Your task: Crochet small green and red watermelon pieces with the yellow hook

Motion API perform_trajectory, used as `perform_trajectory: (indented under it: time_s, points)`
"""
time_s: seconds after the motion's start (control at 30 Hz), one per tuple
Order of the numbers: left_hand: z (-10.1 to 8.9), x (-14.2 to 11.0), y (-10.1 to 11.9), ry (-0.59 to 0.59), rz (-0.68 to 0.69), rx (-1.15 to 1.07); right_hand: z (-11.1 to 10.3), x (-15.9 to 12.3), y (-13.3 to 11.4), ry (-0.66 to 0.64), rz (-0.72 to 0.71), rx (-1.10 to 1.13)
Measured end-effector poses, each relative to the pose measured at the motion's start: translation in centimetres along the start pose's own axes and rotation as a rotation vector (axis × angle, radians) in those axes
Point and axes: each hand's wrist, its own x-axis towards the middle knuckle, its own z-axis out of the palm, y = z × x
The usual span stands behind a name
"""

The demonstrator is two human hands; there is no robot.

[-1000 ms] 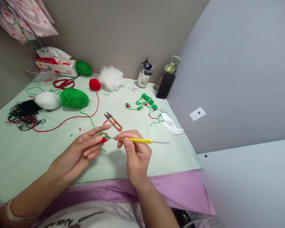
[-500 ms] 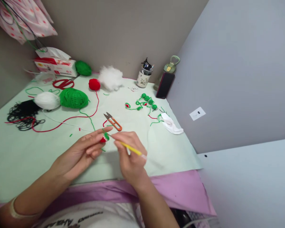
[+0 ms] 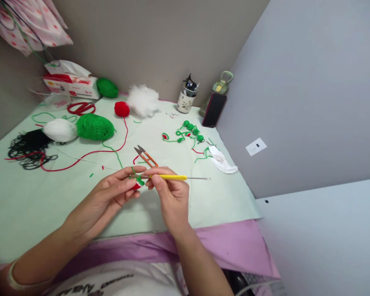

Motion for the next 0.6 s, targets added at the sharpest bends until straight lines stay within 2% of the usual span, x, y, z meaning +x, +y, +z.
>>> perform_trajectory:
  time_s: [0.13,0.3,0.37,0.5,0.6]
  points:
    - [0.26,-0.02,0.17,-0.006,-0.003,0.017,0.08,-0.08,-0.14,0.002,0.007,0.019]
    - [0.58,-0.03,0.44,0.011,0.046,0.072,0.15,-0.02,-0.64,-0.028,-0.055,-0.032]
    - [0.41,-0.05,0.47,0.013,0.042,0.075,0.0,0.08,-0.69,0.002,-0.054,0.0]
    - [-0.12,-0.04,0.42,-0.008,0.011,0.059,-0.46,0.16,-0.72,0.143,-0.05,0.082]
    - [-0.22,0.09,0.37,-0.021,0.0,0.063,-0.54,0.03,-0.91,0.148,-0.061,0.086]
